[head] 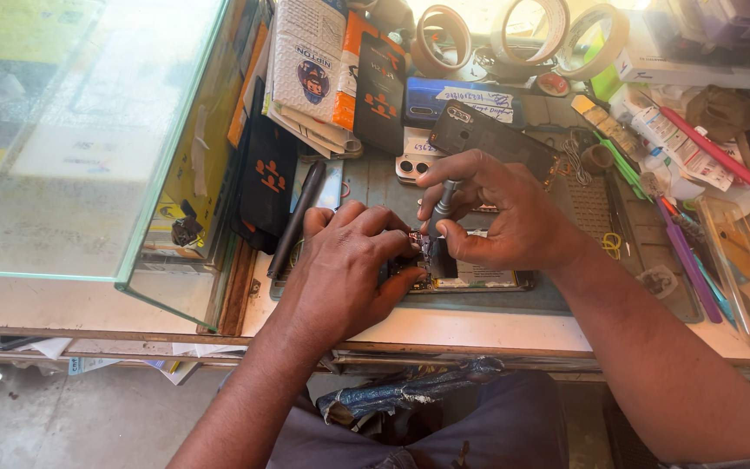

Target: The person uses a screwdriver to remove screws from a disassembled smartphone on a workbench. They place the screws on the table and continue unscrewing multiple fasteners from the phone's internal frame.

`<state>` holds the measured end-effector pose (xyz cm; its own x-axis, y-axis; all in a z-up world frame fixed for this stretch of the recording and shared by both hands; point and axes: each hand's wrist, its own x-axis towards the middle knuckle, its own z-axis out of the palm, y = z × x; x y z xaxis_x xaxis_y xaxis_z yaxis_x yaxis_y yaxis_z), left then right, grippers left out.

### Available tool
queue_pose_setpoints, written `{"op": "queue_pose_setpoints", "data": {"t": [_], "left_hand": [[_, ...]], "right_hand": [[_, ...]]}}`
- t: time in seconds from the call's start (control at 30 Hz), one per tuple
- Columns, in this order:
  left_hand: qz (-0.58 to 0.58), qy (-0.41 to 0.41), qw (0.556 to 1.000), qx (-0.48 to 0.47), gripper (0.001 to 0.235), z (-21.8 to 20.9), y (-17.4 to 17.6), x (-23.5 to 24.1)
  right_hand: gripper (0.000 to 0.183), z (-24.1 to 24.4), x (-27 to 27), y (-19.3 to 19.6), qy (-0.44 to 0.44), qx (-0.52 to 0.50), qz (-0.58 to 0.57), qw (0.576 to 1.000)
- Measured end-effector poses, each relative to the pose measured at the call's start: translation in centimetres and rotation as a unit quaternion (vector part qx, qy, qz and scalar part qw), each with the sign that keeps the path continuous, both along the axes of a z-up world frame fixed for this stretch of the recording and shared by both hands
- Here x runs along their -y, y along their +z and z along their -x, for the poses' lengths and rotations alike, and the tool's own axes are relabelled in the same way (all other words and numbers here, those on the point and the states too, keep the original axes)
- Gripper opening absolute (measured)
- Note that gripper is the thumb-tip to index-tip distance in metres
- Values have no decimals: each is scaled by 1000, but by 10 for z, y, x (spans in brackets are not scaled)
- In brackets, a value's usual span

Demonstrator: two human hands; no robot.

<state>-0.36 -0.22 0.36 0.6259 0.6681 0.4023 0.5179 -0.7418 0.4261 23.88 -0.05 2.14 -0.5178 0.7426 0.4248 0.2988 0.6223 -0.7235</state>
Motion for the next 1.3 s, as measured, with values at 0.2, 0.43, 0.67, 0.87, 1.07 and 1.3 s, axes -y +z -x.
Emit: {"op": "queue_pose_setpoints", "data": {"t": [0.2,0.43,0.67,0.87,1.07,1.3], "left_hand": [[-5,-3,1000,11,24,1,-1,0],[-1,-8,1000,21,22,0,-1,-1],[1,-5,1000,13,22,1,1,-1],[3,-11,1000,21,22,1,-1,-1],[15,-9,1000,18,23,2,-2,-2],[10,-15,999,26,24,1,-2,-1]], "right_hand": [[41,0,-4,2,-5,35,-44,998],[44,-2,6,14,7,36,-32,999],[47,-2,5,14,6,29,-35,999],[51,-2,4,8,-51,97,-107,988],[46,3,6,13,-73,81,-1,994],[48,6,5,16,17,35,0,999]]}}
